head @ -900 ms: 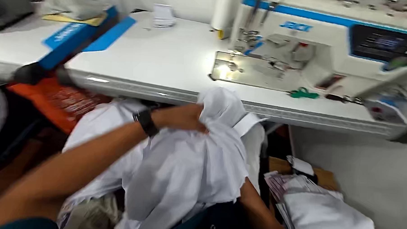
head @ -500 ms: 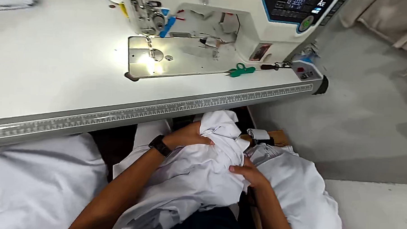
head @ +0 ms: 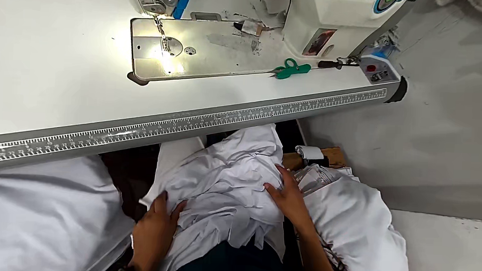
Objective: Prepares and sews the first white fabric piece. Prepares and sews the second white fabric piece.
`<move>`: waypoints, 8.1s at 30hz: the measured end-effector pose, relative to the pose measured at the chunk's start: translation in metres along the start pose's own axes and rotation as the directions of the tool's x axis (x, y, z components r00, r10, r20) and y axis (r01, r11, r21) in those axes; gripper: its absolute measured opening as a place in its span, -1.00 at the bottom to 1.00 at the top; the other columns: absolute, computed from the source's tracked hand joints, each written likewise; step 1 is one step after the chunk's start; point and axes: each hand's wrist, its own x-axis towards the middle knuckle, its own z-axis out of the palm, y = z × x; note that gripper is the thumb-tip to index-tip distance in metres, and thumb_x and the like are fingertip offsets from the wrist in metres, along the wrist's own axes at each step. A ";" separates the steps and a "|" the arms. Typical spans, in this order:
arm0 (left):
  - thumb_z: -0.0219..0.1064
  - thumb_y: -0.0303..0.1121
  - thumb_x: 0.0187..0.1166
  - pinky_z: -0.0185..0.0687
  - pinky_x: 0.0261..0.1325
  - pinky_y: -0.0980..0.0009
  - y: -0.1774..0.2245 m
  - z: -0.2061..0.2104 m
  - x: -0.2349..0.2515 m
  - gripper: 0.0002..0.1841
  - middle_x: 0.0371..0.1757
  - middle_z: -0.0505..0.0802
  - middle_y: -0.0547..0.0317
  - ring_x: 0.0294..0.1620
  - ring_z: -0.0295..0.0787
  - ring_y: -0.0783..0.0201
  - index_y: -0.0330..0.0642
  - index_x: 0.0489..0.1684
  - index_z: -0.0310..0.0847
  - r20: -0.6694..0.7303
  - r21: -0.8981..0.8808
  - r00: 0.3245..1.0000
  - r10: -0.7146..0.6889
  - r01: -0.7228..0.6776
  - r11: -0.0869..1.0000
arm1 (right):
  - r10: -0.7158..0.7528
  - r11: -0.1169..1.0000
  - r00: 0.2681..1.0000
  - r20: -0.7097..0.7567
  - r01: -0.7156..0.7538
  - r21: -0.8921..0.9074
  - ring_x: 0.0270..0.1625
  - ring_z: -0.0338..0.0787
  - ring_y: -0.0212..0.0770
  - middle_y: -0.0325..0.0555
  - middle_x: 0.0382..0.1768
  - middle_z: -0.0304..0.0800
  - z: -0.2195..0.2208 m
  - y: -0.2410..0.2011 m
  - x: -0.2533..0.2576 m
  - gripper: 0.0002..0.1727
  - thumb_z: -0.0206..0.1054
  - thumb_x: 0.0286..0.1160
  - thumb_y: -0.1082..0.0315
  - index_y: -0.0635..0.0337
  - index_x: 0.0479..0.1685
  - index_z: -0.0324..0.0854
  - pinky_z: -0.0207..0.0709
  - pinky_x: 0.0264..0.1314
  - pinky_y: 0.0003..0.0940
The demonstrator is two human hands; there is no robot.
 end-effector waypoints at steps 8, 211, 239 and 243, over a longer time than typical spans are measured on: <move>0.42 -0.22 0.62 0.54 0.02 -0.56 -0.036 -0.070 0.105 -0.60 0.10 0.76 -0.53 0.11 0.72 -0.58 -0.47 0.13 0.70 0.002 0.073 0.965 0.262 -0.262 0.962 | -0.115 0.940 0.903 0.414 0.234 -0.249 -0.11 0.90 0.11 0.04 -0.15 0.89 -0.050 -0.040 -0.075 -0.62 0.41 0.53 0.06 0.06 0.19 0.74 0.73 -0.02 0.28; 0.30 -0.36 0.62 0.86 -0.13 0.40 0.119 -0.002 -0.006 -0.89 -0.14 0.84 0.30 -0.21 0.82 0.41 -0.13 -0.10 0.74 0.096 -0.858 0.929 0.356 -0.104 0.504 | -0.660 0.751 0.741 0.124 0.658 0.061 -0.30 0.72 -0.47 -0.27 -0.25 0.75 -0.044 -0.050 -0.011 -0.88 0.39 0.61 0.30 0.11 -0.20 0.80 0.68 -0.26 -0.55; 0.31 -0.44 0.60 0.66 -0.36 0.60 0.142 0.026 0.028 -0.90 -0.23 0.74 0.25 -0.40 0.65 0.51 -0.18 -0.14 0.75 -0.061 -0.718 0.897 0.437 -0.344 0.605 | -0.540 0.745 0.764 0.353 0.237 0.624 -0.36 0.68 -0.51 -0.23 -0.35 0.79 -0.026 -0.023 0.026 -0.87 0.37 0.59 0.43 0.32 -0.18 0.78 0.59 -0.28 -0.61; 0.25 -0.49 0.61 0.64 -0.32 0.61 0.140 0.031 0.028 -0.89 -0.17 0.69 0.18 -0.36 0.61 0.48 -0.24 -0.06 0.66 -0.132 -0.749 0.873 0.470 -0.398 0.529 | -0.514 0.746 0.783 0.350 0.207 0.633 -0.40 0.66 -0.54 -0.29 -0.43 0.75 -0.025 -0.021 0.027 -0.87 0.35 0.61 0.41 0.29 -0.21 0.75 0.57 -0.30 -0.62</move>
